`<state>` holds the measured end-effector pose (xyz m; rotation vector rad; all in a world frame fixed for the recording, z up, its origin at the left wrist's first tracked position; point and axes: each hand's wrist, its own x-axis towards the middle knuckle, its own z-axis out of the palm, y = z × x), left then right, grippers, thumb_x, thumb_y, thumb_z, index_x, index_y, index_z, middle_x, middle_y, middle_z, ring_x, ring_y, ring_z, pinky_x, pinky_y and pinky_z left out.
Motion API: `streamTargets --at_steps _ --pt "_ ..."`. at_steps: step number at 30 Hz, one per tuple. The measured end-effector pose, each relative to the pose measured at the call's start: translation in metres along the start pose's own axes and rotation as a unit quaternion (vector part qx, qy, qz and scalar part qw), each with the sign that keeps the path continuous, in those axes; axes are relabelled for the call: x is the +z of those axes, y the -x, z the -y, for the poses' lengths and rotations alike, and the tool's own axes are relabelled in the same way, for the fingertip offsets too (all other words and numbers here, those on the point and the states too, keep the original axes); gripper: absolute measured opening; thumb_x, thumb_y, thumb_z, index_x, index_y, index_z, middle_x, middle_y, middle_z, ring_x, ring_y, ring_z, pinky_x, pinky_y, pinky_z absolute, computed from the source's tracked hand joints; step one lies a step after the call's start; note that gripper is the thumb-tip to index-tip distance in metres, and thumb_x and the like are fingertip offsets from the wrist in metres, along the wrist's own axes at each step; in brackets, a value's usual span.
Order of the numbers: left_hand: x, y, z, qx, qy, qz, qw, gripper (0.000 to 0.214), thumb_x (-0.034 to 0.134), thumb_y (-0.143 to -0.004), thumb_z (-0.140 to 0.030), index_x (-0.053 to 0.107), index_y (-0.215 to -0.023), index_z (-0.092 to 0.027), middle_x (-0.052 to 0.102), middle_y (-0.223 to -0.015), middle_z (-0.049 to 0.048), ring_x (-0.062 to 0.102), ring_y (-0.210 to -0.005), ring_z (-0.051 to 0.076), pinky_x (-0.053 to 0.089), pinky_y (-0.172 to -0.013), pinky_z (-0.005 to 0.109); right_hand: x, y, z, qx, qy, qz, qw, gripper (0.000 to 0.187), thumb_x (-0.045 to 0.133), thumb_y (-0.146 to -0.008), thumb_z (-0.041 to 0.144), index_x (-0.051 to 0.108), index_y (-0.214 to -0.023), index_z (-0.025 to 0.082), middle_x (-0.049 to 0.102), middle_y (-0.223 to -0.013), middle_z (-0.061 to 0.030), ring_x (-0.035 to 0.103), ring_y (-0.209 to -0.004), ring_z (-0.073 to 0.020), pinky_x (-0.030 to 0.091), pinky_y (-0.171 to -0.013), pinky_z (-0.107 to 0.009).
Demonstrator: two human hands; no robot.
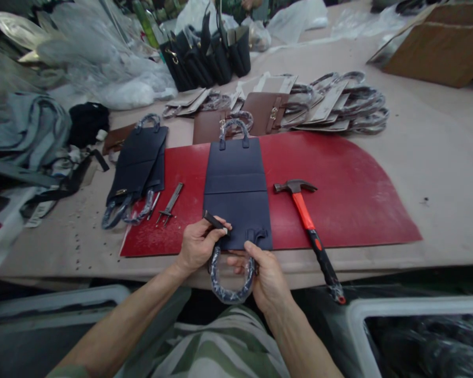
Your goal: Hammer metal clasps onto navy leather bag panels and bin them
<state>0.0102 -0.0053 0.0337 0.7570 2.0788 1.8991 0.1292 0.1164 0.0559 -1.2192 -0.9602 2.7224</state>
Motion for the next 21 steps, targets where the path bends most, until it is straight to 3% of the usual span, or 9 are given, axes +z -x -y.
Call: streamTargets --at_steps 4,6,9,21 --pt "-0.001 0.001 0.001 -0.064 0.120 -0.062 0.989 0.019 0.070 -0.087 -0.030 0.067 -0.097 -0.015 0.078 -0.088 0.0060 0.077 -0.080 0.020 0.064 -0.076 0.030 -0.004 -0.005 -0.007 0.005 0.053 -0.038 0.998 0.041 0.092 -0.049 0.038 0.073 -0.068 0.007 0.071 -0.065 -0.0129 0.060 -0.050 -0.0127 0.051 -0.051 -0.019" --pt "-0.003 0.001 0.002 -0.081 0.145 -0.062 0.984 0.022 0.072 -0.086 -0.032 0.066 -0.098 -0.015 0.078 -0.089 0.0065 0.077 -0.080 0.020 0.064 -0.076 0.029 -0.004 -0.007 -0.010 0.012 0.061 -0.052 0.997 0.044 0.093 -0.046 0.039 0.074 -0.069 0.007 0.069 -0.060 -0.0109 0.059 -0.049 -0.0123 0.049 -0.049 -0.018" --pt "-0.005 0.002 0.002 -0.072 0.123 -0.034 0.989 0.020 0.073 -0.085 -0.029 0.067 -0.098 -0.015 0.079 -0.091 0.0070 0.077 -0.083 0.019 0.063 -0.079 0.028 -0.002 -0.008 -0.014 0.015 0.062 -0.064 0.996 0.048 0.094 -0.046 0.042 0.074 -0.073 0.007 0.067 -0.056 -0.0084 0.057 -0.047 -0.0116 0.047 -0.045 -0.018" --pt "-0.005 0.003 -0.014 -0.022 0.040 0.008 0.999 0.014 0.068 -0.086 -0.020 0.070 -0.098 -0.015 0.079 -0.092 0.0051 0.076 -0.083 0.017 0.062 -0.077 0.024 0.005 -0.004 -0.018 -0.008 0.054 -0.077 0.996 0.048 0.094 -0.039 0.044 0.060 -0.058 0.016 0.057 -0.047 -0.0011 0.050 -0.040 -0.0119 0.043 -0.039 -0.023"
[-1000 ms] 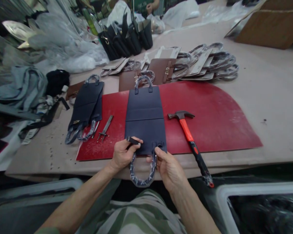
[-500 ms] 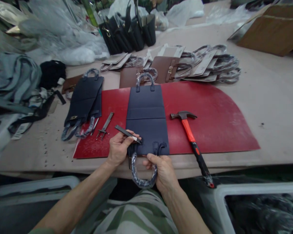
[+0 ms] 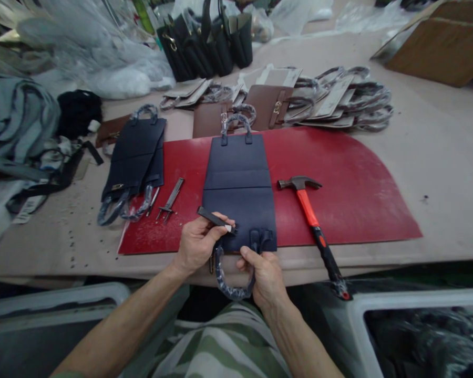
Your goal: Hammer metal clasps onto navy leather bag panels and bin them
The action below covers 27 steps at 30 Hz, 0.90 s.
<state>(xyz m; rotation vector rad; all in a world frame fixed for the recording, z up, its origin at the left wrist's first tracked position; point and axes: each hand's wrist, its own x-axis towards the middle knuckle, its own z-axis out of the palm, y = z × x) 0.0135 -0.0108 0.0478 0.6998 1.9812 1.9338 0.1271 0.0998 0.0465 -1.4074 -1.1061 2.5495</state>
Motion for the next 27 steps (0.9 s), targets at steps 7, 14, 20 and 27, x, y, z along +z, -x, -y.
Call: streamTargets --at_steps 7,14,20,27 --pt "0.001 0.003 0.002 0.020 -0.015 0.005 1.000 0.013 0.068 -0.087 -0.019 0.071 -0.098 -0.016 0.080 -0.093 0.0049 0.076 -0.083 0.017 0.063 -0.078 0.025 -0.002 0.000 -0.005 -0.024 0.003 0.010 1.000 0.048 0.092 -0.044 0.044 0.060 -0.070 0.018 0.058 -0.051 0.0010 0.050 -0.041 -0.0129 0.042 -0.039 -0.024" --pt "0.003 0.004 0.002 0.035 -0.038 0.009 0.999 0.011 0.066 -0.087 -0.018 0.071 -0.096 -0.016 0.080 -0.092 0.0049 0.076 -0.082 0.016 0.062 -0.076 0.023 -0.003 -0.004 -0.009 -0.065 0.012 0.010 0.998 0.048 0.089 -0.051 0.042 0.059 -0.080 0.019 0.059 -0.053 0.0026 0.050 -0.045 -0.0123 0.042 -0.042 -0.022" --pt "0.007 0.006 0.003 0.071 -0.080 -0.005 0.994 0.010 0.064 -0.089 -0.017 0.071 -0.097 -0.017 0.079 -0.092 0.0044 0.076 -0.082 0.016 0.062 -0.076 0.023 -0.004 -0.006 -0.010 -0.092 0.023 0.007 0.995 0.044 0.087 -0.055 0.038 0.061 -0.084 0.019 0.061 -0.057 0.0030 0.051 -0.047 -0.0115 0.041 -0.045 -0.021" --pt "0.011 0.006 0.011 0.098 -0.111 -0.014 0.989 0.011 0.063 -0.090 -0.018 0.069 -0.099 -0.017 0.079 -0.092 0.0047 0.076 -0.084 0.016 0.062 -0.077 0.025 -0.004 -0.008 -0.009 -0.095 0.058 -0.003 0.994 0.034 0.083 -0.056 0.041 0.070 -0.072 0.014 0.062 -0.051 -0.0036 0.052 -0.045 -0.0128 0.041 -0.046 -0.023"
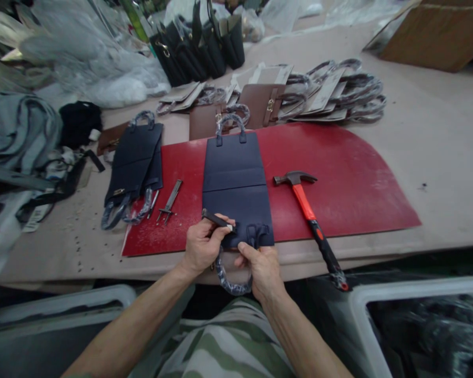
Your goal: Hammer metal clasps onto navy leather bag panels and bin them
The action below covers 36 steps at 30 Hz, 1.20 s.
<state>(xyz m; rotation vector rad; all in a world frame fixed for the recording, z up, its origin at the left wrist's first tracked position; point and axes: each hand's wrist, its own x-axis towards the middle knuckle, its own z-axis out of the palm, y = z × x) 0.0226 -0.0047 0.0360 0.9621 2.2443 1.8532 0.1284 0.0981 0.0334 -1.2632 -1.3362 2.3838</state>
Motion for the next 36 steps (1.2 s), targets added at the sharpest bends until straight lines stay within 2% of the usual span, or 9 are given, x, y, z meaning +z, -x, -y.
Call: streamTargets --at_steps 10,18,20,25,28,29,31,33,36 --pt "0.005 0.002 0.009 0.060 -0.081 0.034 0.994 0.013 0.058 -0.092 -0.017 0.068 -0.100 -0.018 0.078 -0.095 0.0052 0.075 -0.087 0.017 0.061 -0.083 0.026 -0.003 -0.003 0.005 0.031 0.099 0.009 0.995 0.038 0.074 -0.066 0.050 0.067 -0.056 0.014 0.064 -0.051 -0.0113 0.053 -0.040 -0.0131 0.040 -0.042 -0.023" --pt "0.004 0.004 0.016 0.129 -0.122 0.059 0.982 0.012 0.058 -0.095 -0.018 0.067 -0.102 -0.017 0.077 -0.095 0.0070 0.075 -0.087 0.018 0.060 -0.081 0.027 -0.041 0.003 0.019 -0.010 0.254 0.036 0.966 0.040 0.072 -0.071 0.056 0.064 -0.059 0.018 0.064 -0.057 -0.0056 0.060 -0.053 -0.0190 0.043 -0.051 -0.028" --pt "0.005 0.004 0.017 0.128 -0.134 0.071 0.980 0.013 0.057 -0.096 -0.020 0.067 -0.104 -0.017 0.077 -0.096 0.0075 0.075 -0.087 0.019 0.061 -0.080 0.028 -0.056 0.005 0.033 -0.079 0.375 0.010 0.924 0.039 0.066 -0.076 0.056 0.065 -0.061 0.020 0.065 -0.060 -0.0053 0.060 -0.058 -0.0202 0.041 -0.055 -0.030" --pt "0.007 0.005 0.019 0.121 -0.164 0.093 0.975 0.014 0.054 -0.096 -0.023 0.065 -0.104 -0.018 0.075 -0.094 0.0084 0.074 -0.083 0.020 0.060 -0.078 0.030 -0.094 -0.005 0.074 -0.307 0.608 -0.193 0.706 0.037 0.051 -0.088 0.047 0.070 -0.098 0.018 0.070 -0.089 -0.0130 0.062 -0.079 -0.0280 0.040 -0.066 -0.035" --pt "0.008 0.005 0.021 0.128 -0.160 0.088 0.975 0.014 0.054 -0.096 -0.022 0.064 -0.105 -0.017 0.075 -0.096 0.0091 0.074 -0.085 0.021 0.060 -0.079 0.030 -0.104 -0.020 0.091 -0.350 0.665 -0.188 0.632 0.031 0.052 -0.086 0.037 0.066 -0.101 0.013 0.064 -0.097 -0.0198 0.059 -0.087 -0.0317 0.040 -0.071 -0.038" --pt "0.008 0.005 0.021 0.128 -0.158 0.086 0.975 0.014 0.054 -0.096 -0.021 0.064 -0.105 -0.017 0.076 -0.097 0.0091 0.075 -0.086 0.021 0.060 -0.079 0.030 -0.106 -0.026 0.096 -0.334 0.658 -0.178 0.651 0.024 0.054 -0.084 0.034 0.064 -0.094 0.015 0.063 -0.093 -0.0188 0.058 -0.086 -0.0312 0.039 -0.070 -0.038" --pt "0.010 0.005 0.022 0.121 -0.156 0.088 0.976 0.013 0.055 -0.095 -0.021 0.064 -0.104 -0.018 0.076 -0.097 0.0085 0.075 -0.086 0.021 0.061 -0.079 0.030 -0.105 -0.036 0.105 -0.268 0.589 -0.163 0.745 0.008 0.058 -0.077 0.028 0.057 -0.079 0.020 0.058 -0.081 -0.0125 0.056 -0.078 -0.0275 0.037 -0.067 -0.036" --pt "0.011 0.004 0.022 0.107 -0.149 0.084 0.979 0.011 0.056 -0.094 -0.020 0.063 -0.103 -0.019 0.076 -0.097 0.0078 0.075 -0.088 0.021 0.061 -0.080 0.030 -0.104 -0.043 0.114 -0.198 0.498 -0.138 0.833 0.012 0.062 -0.067 0.024 0.050 -0.069 0.023 0.053 -0.070 -0.0063 0.053 -0.069 -0.0231 0.036 -0.062 -0.033" --pt "0.012 0.003 0.021 0.096 -0.139 0.074 0.983 0.010 0.056 -0.093 -0.018 0.063 -0.100 -0.020 0.076 -0.095 0.0067 0.075 -0.088 0.021 0.061 -0.080 0.029 -0.099 -0.047 0.126 -0.129 0.424 -0.051 0.895 0.014 0.062 -0.060 0.027 0.050 -0.065 0.023 0.053 -0.061 -0.0035 0.050 -0.057 -0.0186 0.039 -0.054 -0.031"
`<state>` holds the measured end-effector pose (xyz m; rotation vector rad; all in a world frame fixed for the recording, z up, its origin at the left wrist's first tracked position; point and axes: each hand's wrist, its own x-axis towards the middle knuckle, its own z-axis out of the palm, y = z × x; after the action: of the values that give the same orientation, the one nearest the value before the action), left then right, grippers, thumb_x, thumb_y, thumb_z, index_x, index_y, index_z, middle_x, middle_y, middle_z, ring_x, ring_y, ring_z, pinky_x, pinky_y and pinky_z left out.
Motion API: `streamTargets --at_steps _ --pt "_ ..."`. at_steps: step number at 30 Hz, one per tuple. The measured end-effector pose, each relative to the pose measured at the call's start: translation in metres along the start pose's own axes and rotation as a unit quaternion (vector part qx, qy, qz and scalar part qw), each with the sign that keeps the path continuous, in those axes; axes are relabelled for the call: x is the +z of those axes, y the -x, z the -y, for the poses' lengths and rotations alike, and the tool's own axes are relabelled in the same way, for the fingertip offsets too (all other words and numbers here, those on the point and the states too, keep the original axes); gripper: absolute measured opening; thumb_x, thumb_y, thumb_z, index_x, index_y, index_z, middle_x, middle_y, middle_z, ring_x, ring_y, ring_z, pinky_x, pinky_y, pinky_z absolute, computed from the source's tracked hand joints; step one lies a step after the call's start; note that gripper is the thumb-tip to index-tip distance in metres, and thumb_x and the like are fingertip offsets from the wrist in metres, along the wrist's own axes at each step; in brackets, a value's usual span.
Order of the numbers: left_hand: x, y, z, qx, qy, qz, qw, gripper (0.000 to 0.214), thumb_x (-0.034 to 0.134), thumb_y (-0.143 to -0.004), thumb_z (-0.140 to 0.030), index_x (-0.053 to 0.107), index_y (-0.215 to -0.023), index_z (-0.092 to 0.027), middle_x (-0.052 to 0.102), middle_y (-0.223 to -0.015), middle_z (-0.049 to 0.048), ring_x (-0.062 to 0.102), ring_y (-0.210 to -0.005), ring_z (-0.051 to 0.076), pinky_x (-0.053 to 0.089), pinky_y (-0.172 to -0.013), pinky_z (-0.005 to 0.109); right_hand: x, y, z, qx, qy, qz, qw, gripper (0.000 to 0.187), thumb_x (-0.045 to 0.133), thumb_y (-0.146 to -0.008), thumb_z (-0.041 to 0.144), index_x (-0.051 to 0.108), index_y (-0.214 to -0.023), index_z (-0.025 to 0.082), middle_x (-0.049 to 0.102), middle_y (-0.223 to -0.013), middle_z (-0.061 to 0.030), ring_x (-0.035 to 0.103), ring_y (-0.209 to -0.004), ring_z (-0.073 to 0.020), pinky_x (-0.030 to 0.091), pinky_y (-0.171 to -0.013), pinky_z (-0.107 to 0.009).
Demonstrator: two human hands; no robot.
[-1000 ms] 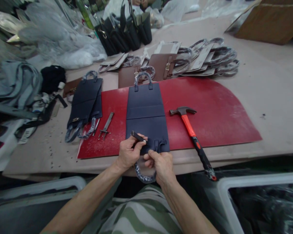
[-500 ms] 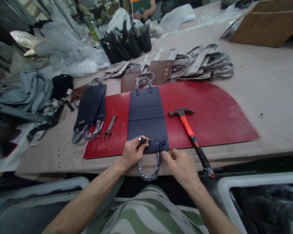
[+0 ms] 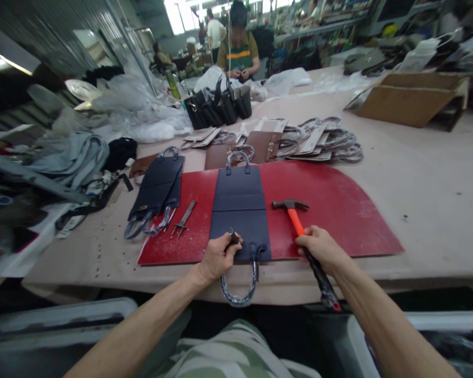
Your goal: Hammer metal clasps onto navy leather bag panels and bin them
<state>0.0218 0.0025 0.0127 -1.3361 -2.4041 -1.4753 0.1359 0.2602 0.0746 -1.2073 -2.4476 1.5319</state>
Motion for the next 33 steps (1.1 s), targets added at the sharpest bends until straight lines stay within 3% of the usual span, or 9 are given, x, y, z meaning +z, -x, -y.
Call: streamTargets --at_steps 3,7,9,11,15,19,24,29,33 --pt "0.000 0.000 -0.001 0.018 -0.006 0.004 1.000 0.011 0.056 -0.092 -0.017 0.063 -0.100 -0.020 0.075 -0.093 0.0063 0.075 -0.086 0.021 0.061 -0.078 0.029 0.002 0.004 0.011 0.013 -0.084 0.076 0.993 0.017 0.059 -0.061 0.035 0.053 -0.068 0.021 0.052 -0.061 -0.0022 0.044 -0.048 -0.0140 0.038 -0.045 -0.028" --pt "0.002 0.000 0.000 0.042 -0.022 -0.004 0.999 0.013 0.056 -0.092 -0.017 0.064 -0.102 -0.019 0.075 -0.091 0.0066 0.075 -0.083 0.021 0.061 -0.075 0.029 0.010 0.029 0.027 0.007 -0.141 0.077 0.987 0.030 0.054 -0.073 0.052 0.048 -0.073 0.023 0.044 -0.058 0.0038 0.034 -0.041 -0.0098 0.028 -0.038 -0.024" --pt "0.003 0.001 0.001 0.043 -0.032 -0.008 0.998 0.012 0.056 -0.092 -0.018 0.064 -0.101 -0.019 0.075 -0.090 0.0070 0.075 -0.083 0.022 0.060 -0.075 0.029 0.010 0.047 0.037 -0.039 -0.132 0.047 0.989 0.037 0.050 -0.082 0.060 0.046 -0.074 0.024 0.044 -0.058 0.0045 0.035 -0.040 -0.0095 0.027 -0.037 -0.023" --pt "0.004 0.001 0.002 0.038 -0.042 -0.009 0.998 0.011 0.056 -0.092 -0.019 0.064 -0.100 -0.019 0.075 -0.090 0.0071 0.075 -0.083 0.022 0.060 -0.075 0.029 0.006 0.066 0.045 -0.149 -0.057 -0.009 0.987 0.041 0.046 -0.090 0.061 0.046 -0.073 0.024 0.046 -0.056 0.0038 0.039 -0.040 -0.0105 0.028 -0.039 -0.024" --pt "0.005 0.002 0.003 0.032 -0.044 -0.006 0.999 0.008 0.058 -0.092 -0.019 0.063 -0.098 -0.020 0.074 -0.088 0.0071 0.075 -0.082 0.022 0.059 -0.074 0.028 -0.002 0.092 0.054 -0.387 0.185 -0.090 0.899 0.043 0.036 -0.101 0.055 0.042 -0.071 0.025 0.046 -0.050 0.0032 0.041 -0.039 -0.0126 0.024 -0.044 -0.029" --pt "0.005 0.002 0.005 0.032 -0.041 0.000 0.999 0.012 0.057 -0.092 -0.018 0.064 -0.101 -0.020 0.074 -0.087 0.0067 0.075 -0.079 0.022 0.059 -0.071 0.028 -0.007 0.107 0.065 -0.497 0.311 -0.105 0.803 0.043 0.030 -0.106 0.047 0.042 -0.071 0.025 0.048 -0.050 0.0027 0.039 -0.037 -0.0128 0.019 -0.045 -0.031" --pt "0.003 0.000 0.003 0.043 -0.044 0.003 0.998 0.011 0.057 -0.092 -0.018 0.063 -0.101 -0.019 0.074 -0.092 0.0073 0.074 -0.085 0.022 0.059 -0.076 0.029 -0.012 0.117 0.070 -0.486 0.241 -0.275 0.794 0.029 0.039 -0.105 0.040 0.048 -0.083 0.025 0.046 -0.053 0.0042 0.041 -0.039 -0.0128 0.025 -0.047 -0.028" --pt "0.002 0.000 0.001 0.039 -0.050 0.012 0.998 0.009 0.056 -0.092 -0.018 0.062 -0.098 -0.020 0.073 -0.085 0.0062 0.074 -0.079 0.021 0.057 -0.070 0.028 -0.017 0.111 0.065 -0.528 0.333 -0.137 0.769 0.035 0.036 -0.105 0.037 0.041 -0.073 0.025 0.046 -0.049 0.0034 0.037 -0.036 -0.0128 0.018 -0.044 -0.031" --pt "0.003 0.000 0.002 0.048 -0.050 0.007 0.998 0.011 0.057 -0.092 -0.019 0.062 -0.101 -0.020 0.073 -0.088 0.0069 0.074 -0.083 0.021 0.058 -0.073 0.028 -0.018 0.115 0.071 -0.473 0.278 -0.272 0.790 0.032 0.040 -0.105 0.040 0.043 -0.076 0.025 0.042 -0.050 0.0047 0.037 -0.037 -0.0119 0.021 -0.046 -0.029"
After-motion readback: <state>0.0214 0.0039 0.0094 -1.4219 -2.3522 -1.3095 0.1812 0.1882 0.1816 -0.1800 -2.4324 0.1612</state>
